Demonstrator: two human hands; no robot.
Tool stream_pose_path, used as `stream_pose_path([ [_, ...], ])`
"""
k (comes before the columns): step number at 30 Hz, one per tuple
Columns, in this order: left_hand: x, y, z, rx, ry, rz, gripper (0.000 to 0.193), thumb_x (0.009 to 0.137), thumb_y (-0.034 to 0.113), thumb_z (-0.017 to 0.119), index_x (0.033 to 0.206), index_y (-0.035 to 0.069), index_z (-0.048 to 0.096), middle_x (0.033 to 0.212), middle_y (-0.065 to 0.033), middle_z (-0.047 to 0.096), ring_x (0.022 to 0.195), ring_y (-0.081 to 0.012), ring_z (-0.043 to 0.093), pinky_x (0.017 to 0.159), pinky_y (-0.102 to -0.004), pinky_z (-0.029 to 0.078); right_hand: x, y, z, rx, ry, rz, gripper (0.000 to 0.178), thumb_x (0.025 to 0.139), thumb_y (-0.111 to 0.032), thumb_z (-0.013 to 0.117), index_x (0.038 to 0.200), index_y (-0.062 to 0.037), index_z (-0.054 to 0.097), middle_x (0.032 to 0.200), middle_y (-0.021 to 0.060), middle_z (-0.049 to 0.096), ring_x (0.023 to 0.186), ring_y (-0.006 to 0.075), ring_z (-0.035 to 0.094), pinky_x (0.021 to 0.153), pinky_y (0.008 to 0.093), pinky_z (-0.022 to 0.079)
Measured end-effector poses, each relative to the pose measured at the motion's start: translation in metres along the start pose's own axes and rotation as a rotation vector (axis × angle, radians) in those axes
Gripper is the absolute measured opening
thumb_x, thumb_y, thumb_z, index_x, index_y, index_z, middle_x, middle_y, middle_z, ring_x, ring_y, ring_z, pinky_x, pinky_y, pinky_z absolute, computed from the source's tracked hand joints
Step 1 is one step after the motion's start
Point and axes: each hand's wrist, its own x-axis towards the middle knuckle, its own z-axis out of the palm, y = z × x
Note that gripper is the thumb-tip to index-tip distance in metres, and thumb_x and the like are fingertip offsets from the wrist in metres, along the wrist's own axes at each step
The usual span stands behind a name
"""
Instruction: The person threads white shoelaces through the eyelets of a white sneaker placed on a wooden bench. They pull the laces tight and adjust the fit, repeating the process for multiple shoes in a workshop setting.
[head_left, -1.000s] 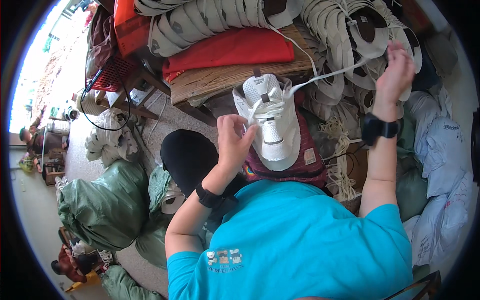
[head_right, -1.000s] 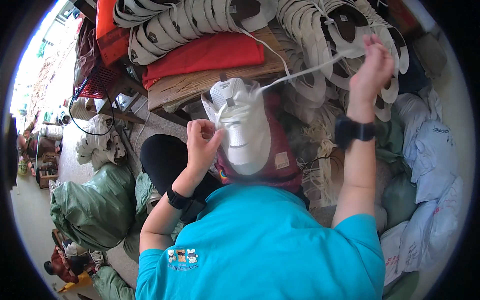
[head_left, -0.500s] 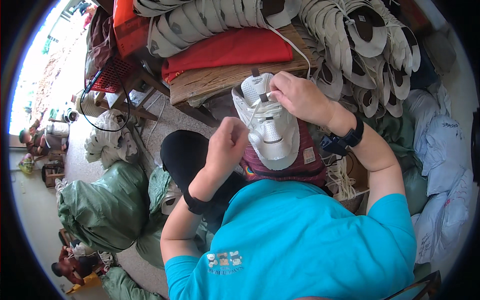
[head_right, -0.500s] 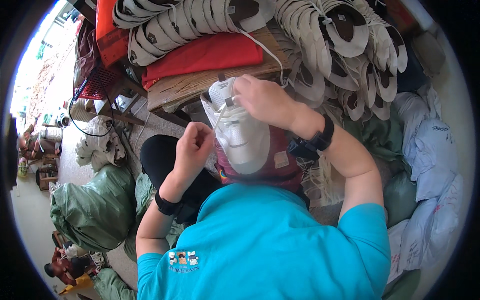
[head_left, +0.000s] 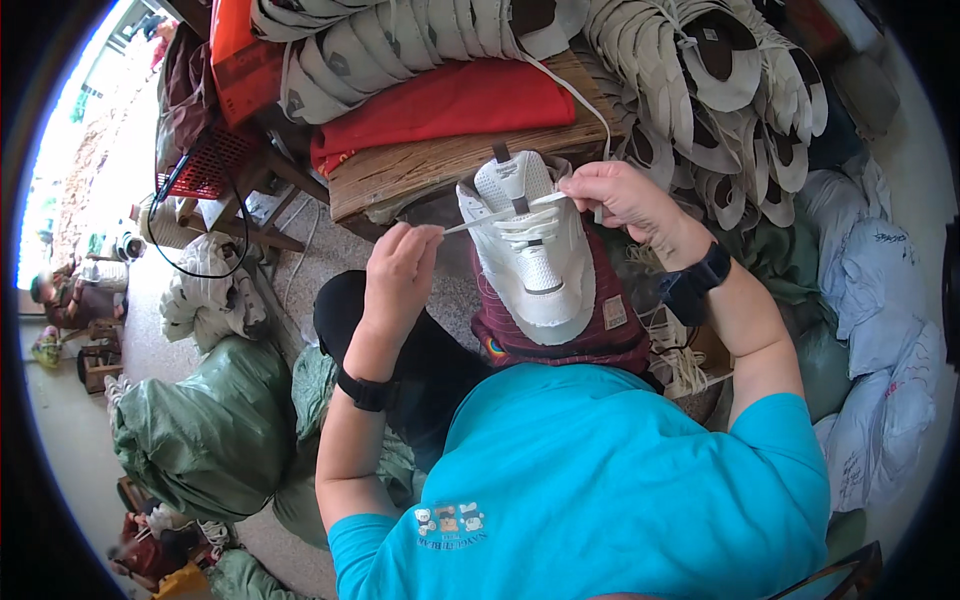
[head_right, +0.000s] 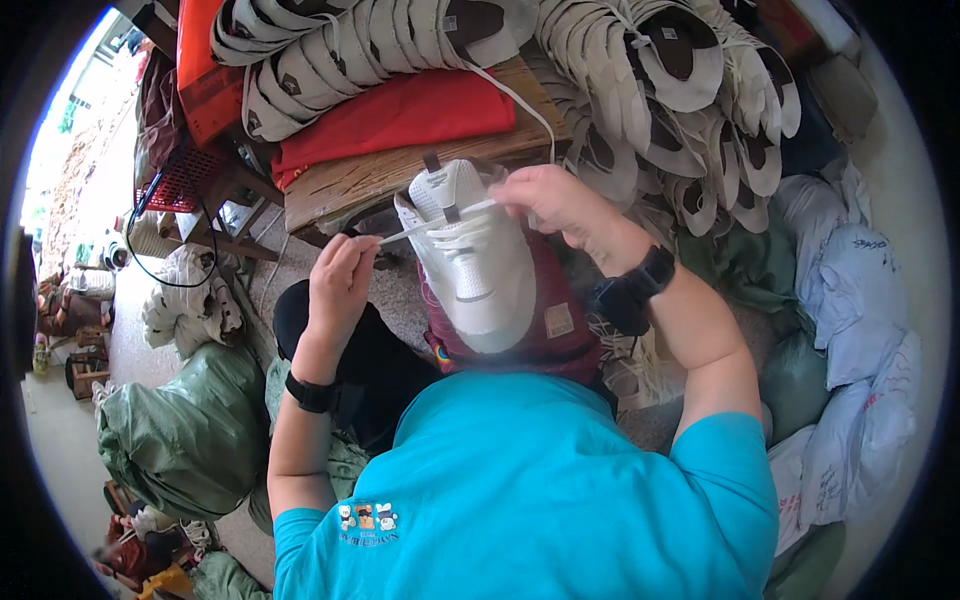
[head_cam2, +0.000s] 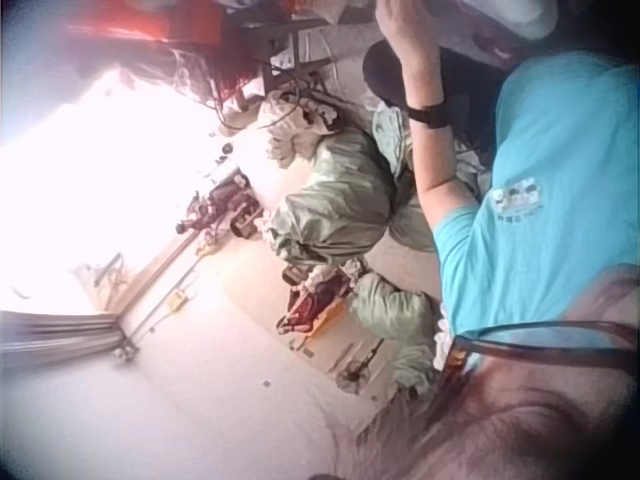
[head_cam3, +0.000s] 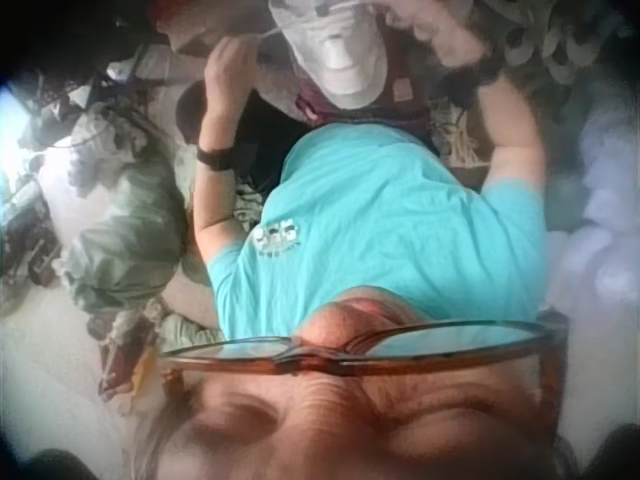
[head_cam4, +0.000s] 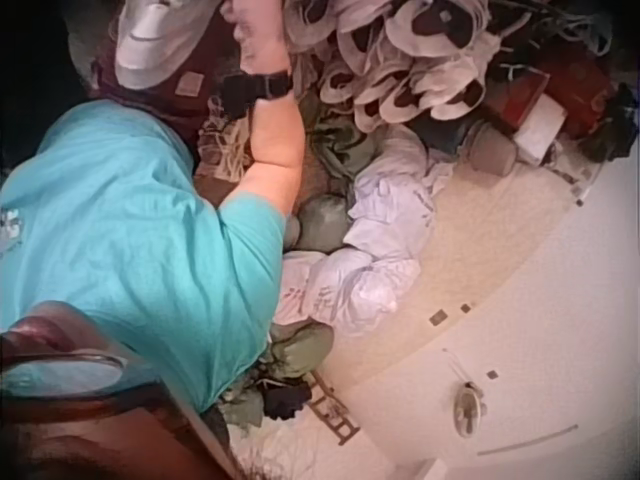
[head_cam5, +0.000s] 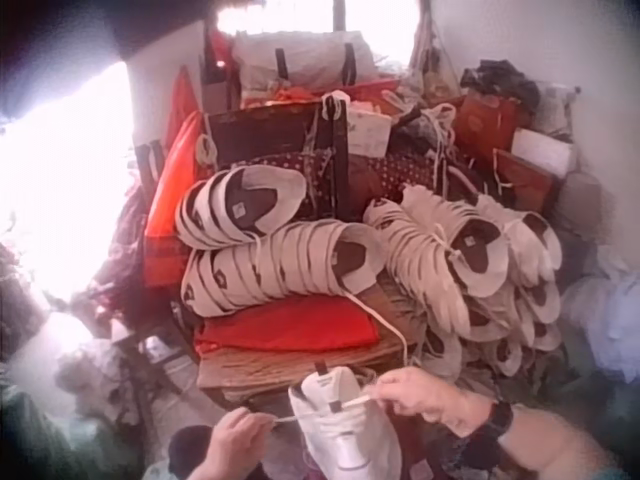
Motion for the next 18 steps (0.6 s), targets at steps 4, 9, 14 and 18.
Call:
stream_pose_path([
  [4,-0.022,-0.008,0.002,-0.005,-0.033,-0.091,0.011,0.085,0.001,0.067,0.095,0.003,0.069,0.077,-0.0118,0.057,0.073,-0.0318,0.060,0.067,-0.0383,0.050,0.007,0.017,-0.028,-0.147,-0.113,-0.102,0.021,0.098,-0.026,0.063,0.084,-0.0095,0.068,0.071,-0.0065,0.056,0.053,0.0017,0.040,0.048,0.0199,0.028],
  [9,-0.038,-0.032,0.003,0.118,-0.033,-0.317,0.011,0.091,0.011,0.065,0.096,0.003,0.070,0.082,-0.0110,0.062,0.073,-0.0239,0.062,0.064,-0.0360,0.050,0.031,0.087,-0.073,-0.893,0.043,-0.950,0.019,0.096,-0.021,0.063,0.095,-0.0043,0.072,0.068,0.0005,0.057,0.060,0.0171,0.054,0.063,0.0271,0.046],
  [14,-0.034,-0.052,-0.002,-0.909,0.075,-0.975,0.022,0.104,0.019,0.052,0.112,0.000,0.062,0.103,-0.0130,0.070,0.091,-0.0201,0.069,0.084,-0.0340,0.055,0.013,0.095,-0.074,-0.688,0.320,-0.255,0.021,0.094,-0.020,0.062,0.100,-0.0035,0.073,0.074,0.0077,0.066,0.067,0.0214,0.062,0.068,0.0320,0.050],
  [18,-0.027,-0.065,-0.011,-1.667,0.350,-0.997,0.017,0.104,0.011,0.048,0.116,-0.001,0.054,0.116,-0.0144,0.066,0.102,-0.0221,0.066,0.092,-0.0344,0.055,0.023,0.128,-0.103,-0.503,0.399,-0.069,0.022,0.096,-0.021,0.060,0.100,-0.0045,0.074,0.074,0.0045,0.068,0.063,0.0139,0.061,0.059,0.0296,0.047],
])
